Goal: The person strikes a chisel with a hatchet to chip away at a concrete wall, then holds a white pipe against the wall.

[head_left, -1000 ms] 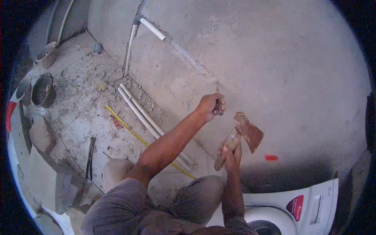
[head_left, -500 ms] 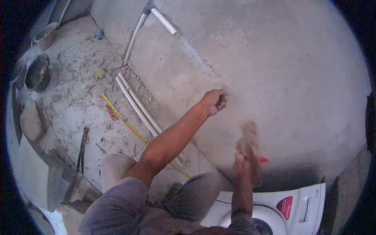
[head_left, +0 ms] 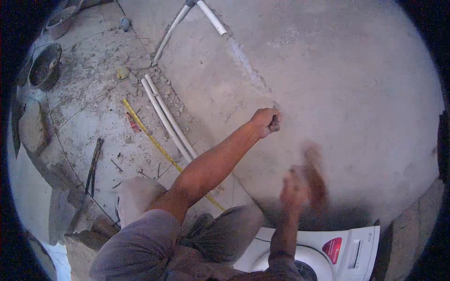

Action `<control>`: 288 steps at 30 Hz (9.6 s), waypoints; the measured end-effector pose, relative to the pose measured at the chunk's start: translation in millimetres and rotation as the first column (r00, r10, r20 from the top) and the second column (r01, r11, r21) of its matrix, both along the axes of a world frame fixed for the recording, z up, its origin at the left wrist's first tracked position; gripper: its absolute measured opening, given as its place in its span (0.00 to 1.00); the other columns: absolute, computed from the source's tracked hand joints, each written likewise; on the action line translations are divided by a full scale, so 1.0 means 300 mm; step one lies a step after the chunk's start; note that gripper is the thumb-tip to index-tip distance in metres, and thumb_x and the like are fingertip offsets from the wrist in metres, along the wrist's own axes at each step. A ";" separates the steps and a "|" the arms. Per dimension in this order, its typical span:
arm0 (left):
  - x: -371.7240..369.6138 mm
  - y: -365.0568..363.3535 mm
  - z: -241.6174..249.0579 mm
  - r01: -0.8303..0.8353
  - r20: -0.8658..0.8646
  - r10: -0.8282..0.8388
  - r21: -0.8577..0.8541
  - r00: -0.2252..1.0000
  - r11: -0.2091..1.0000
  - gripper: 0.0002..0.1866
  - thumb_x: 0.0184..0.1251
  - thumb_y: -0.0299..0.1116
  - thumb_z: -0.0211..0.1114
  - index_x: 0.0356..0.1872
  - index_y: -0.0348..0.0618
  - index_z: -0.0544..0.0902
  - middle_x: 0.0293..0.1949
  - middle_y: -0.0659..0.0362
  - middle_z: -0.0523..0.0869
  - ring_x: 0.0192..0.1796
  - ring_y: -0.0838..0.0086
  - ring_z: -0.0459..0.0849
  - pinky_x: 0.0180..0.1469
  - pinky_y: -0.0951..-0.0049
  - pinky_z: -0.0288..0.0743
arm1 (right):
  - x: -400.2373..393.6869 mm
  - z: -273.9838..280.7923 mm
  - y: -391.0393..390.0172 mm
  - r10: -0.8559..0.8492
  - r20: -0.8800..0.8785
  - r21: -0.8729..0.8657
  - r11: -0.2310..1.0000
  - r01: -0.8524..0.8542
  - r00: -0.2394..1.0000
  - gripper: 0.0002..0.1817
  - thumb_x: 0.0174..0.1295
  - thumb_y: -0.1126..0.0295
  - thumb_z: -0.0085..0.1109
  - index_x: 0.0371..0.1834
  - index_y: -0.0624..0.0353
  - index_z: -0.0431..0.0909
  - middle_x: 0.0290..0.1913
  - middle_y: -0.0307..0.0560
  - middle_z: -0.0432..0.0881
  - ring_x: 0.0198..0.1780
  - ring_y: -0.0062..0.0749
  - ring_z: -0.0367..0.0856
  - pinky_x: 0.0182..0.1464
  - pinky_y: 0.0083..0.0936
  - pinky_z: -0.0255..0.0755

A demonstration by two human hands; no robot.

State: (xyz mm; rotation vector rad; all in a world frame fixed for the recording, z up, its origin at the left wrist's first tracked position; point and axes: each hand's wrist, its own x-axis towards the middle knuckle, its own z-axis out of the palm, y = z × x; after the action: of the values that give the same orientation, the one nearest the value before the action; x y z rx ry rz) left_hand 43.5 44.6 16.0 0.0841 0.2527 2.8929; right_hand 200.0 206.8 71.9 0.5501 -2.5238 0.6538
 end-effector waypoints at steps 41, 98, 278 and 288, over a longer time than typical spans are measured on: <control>-0.062 0.079 -0.029 -0.122 0.008 0.123 -0.054 0.992 0.991 0.06 0.55 0.31 0.52 0.24 0.41 0.72 0.17 0.61 0.70 0.16 0.75 0.68 0.16 0.77 0.61 | -0.066 -0.089 0.025 -0.024 -0.186 0.445 0.889 0.106 0.982 0.08 0.47 0.66 0.51 0.22 0.61 0.69 0.18 0.38 0.68 0.20 0.30 0.65 0.28 0.25 0.64; 0.013 -0.035 -0.037 -0.074 0.133 0.109 -0.244 0.985 0.967 0.06 0.49 0.31 0.57 0.20 0.40 0.73 0.12 0.62 0.68 0.10 0.78 0.63 0.13 0.77 0.61 | -0.043 0.050 -0.158 -0.577 0.011 0.750 0.545 0.375 0.816 0.16 0.53 0.57 0.46 0.34 0.59 0.71 0.26 0.47 0.75 0.30 0.43 0.73 0.35 0.37 0.67; 0.012 0.164 0.049 -0.006 -0.090 0.038 0.334 0.995 0.943 0.04 0.57 0.29 0.51 0.27 0.42 0.72 0.19 0.62 0.73 0.19 0.79 0.68 0.20 0.81 0.60 | 0.018 0.117 0.024 0.051 -0.099 -0.061 0.996 -0.057 0.994 0.12 0.53 0.64 0.46 0.35 0.61 0.71 0.33 0.42 0.74 0.32 0.33 0.71 0.40 0.27 0.66; -0.023 0.189 0.048 -0.021 -0.076 0.043 0.261 0.996 0.965 0.06 0.59 0.30 0.47 0.28 0.42 0.72 0.20 0.61 0.73 0.21 0.79 0.69 0.21 0.80 0.62 | -0.125 -0.084 0.028 -0.332 0.594 0.163 0.942 0.294 0.733 0.14 0.54 0.65 0.46 0.39 0.63 0.68 0.41 0.47 0.72 0.39 0.31 0.71 0.41 0.25 0.66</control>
State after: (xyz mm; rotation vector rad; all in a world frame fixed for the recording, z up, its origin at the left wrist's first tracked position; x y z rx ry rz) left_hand 36.5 101.1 30.2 0.2457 -0.1153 2.9417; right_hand 162.4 215.1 46.8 -0.1248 -3.1484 0.7134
